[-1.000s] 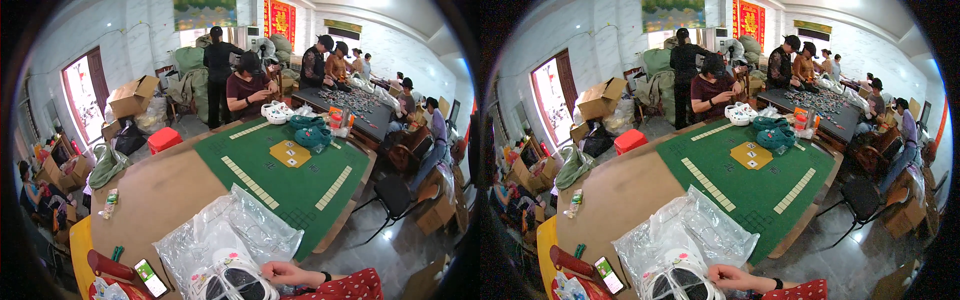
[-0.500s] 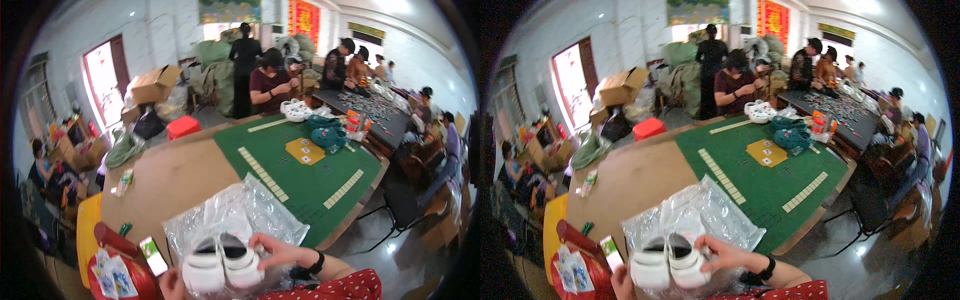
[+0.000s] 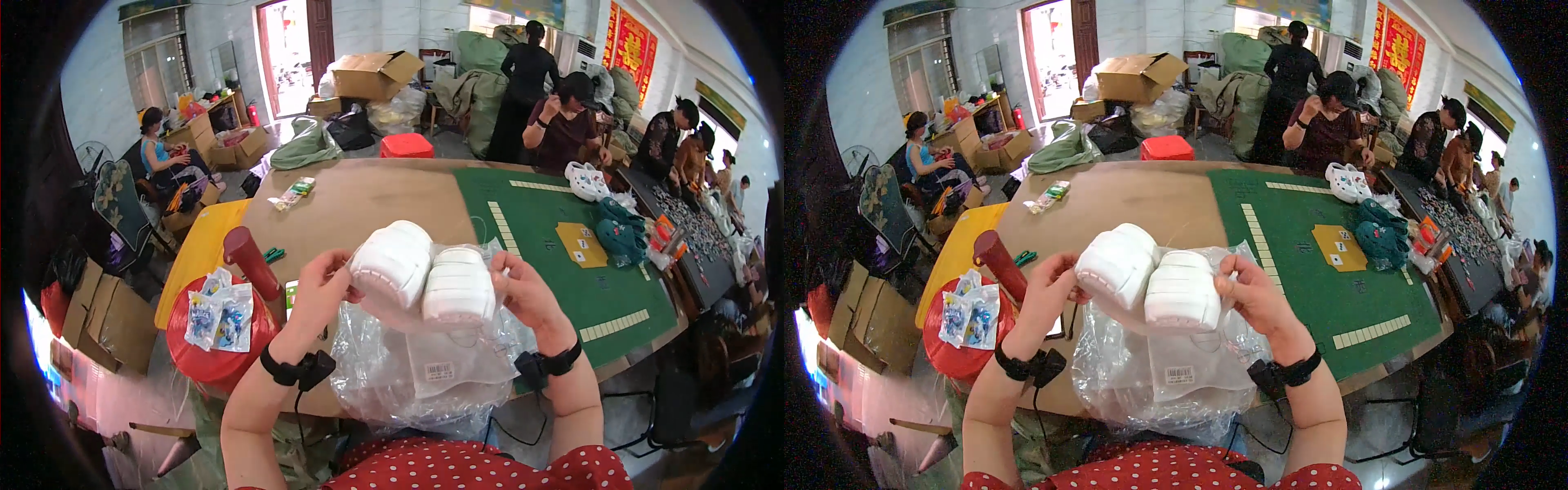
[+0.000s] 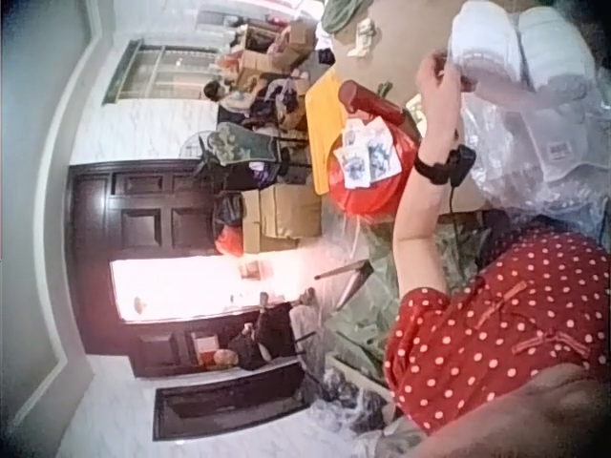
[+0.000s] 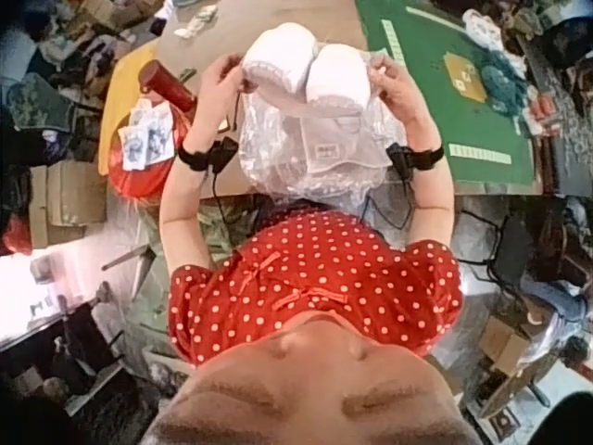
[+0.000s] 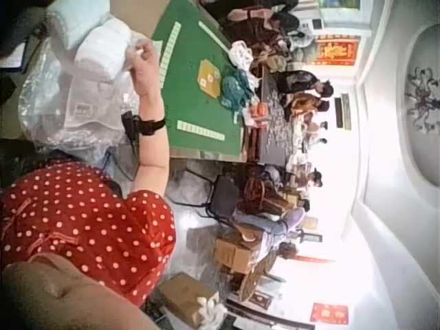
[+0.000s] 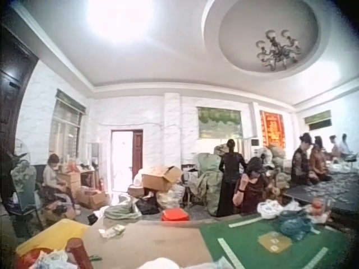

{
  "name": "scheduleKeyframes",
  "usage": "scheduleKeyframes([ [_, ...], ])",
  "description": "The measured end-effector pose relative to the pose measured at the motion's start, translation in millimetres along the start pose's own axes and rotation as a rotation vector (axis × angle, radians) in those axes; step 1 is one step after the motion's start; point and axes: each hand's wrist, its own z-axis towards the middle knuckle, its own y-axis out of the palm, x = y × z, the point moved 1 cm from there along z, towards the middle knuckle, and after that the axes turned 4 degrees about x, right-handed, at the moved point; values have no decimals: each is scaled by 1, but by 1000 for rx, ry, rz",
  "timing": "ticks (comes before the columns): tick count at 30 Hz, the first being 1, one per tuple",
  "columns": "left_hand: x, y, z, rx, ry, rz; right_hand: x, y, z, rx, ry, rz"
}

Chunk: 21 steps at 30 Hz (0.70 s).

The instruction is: The recorder is placing white clogs into plastic bags in a manufacturing environment.

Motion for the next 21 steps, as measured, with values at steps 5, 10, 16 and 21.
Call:
scheduleKeyframes([
  [5, 17, 5, 5, -95, -246, -226, -26, 14, -8, 46, -63, -142],
  [10, 15, 10, 2, -82, -165, -100, -35, 33, -10, 69, -84, -403],
  [16, -15, 7, -21, -75, 97, -215, -16, 34, -23, 64, -403, -688],
  [21, -107, 16, -63, -101, 65, -237, 71, 9, -37, 88, -392, -923],
])
